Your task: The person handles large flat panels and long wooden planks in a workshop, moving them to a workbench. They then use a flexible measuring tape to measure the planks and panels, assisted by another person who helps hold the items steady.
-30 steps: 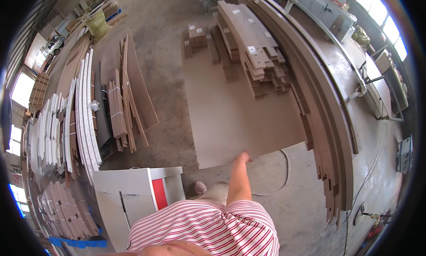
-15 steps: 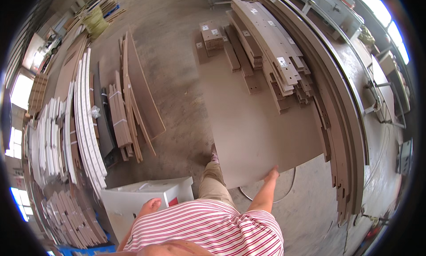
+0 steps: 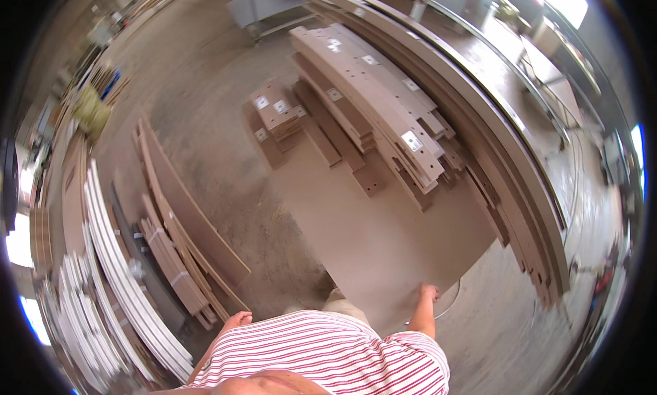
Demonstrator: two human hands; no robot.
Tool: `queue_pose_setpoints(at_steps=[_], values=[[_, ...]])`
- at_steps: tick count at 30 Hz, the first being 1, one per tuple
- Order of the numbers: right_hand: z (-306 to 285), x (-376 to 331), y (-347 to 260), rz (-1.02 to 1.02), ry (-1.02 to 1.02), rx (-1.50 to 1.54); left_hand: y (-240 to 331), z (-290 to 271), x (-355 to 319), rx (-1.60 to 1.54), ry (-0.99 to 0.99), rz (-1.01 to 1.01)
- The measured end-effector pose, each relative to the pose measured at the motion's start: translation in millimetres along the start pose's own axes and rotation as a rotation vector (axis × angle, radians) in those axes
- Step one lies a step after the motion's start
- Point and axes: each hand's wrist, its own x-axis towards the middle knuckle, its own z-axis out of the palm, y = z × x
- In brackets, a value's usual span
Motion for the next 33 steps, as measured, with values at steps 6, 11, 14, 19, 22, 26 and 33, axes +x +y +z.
queue_pose_setpoints(at_steps=[6, 11, 14, 19, 22, 26, 33], values=[[67, -75, -78, 0.069, 0.136, 0.615, 42, -101, 167, -0.158, -0.206, -0.059], [68, -191, -142, 0.578, 0.145, 1.018, 105, -154, 341, -0.09, -0.238, -0.067], [128, -190, -166, 0.741, -0.047, 1.92, 177, -141, 430, -0.164, -0.28, -0.184], [160, -140, -211, 0.476, 0.083, 3.142, 244, -92, 513, -0.395, -0.281, -0.234], [142, -140, -218, 0.679, 0.097, 3.12, 235, -63, 570, -0.786, -0.384, -0.176], [123, -170, -209, 0.889, 0.039, 3.073, 267, -63, 535, -0.779, -0.368, -0.356], [105, -166, -207, 0.798, 0.056, 3.176, 247, -73, 564, -0.792, -0.342, -0.285]])
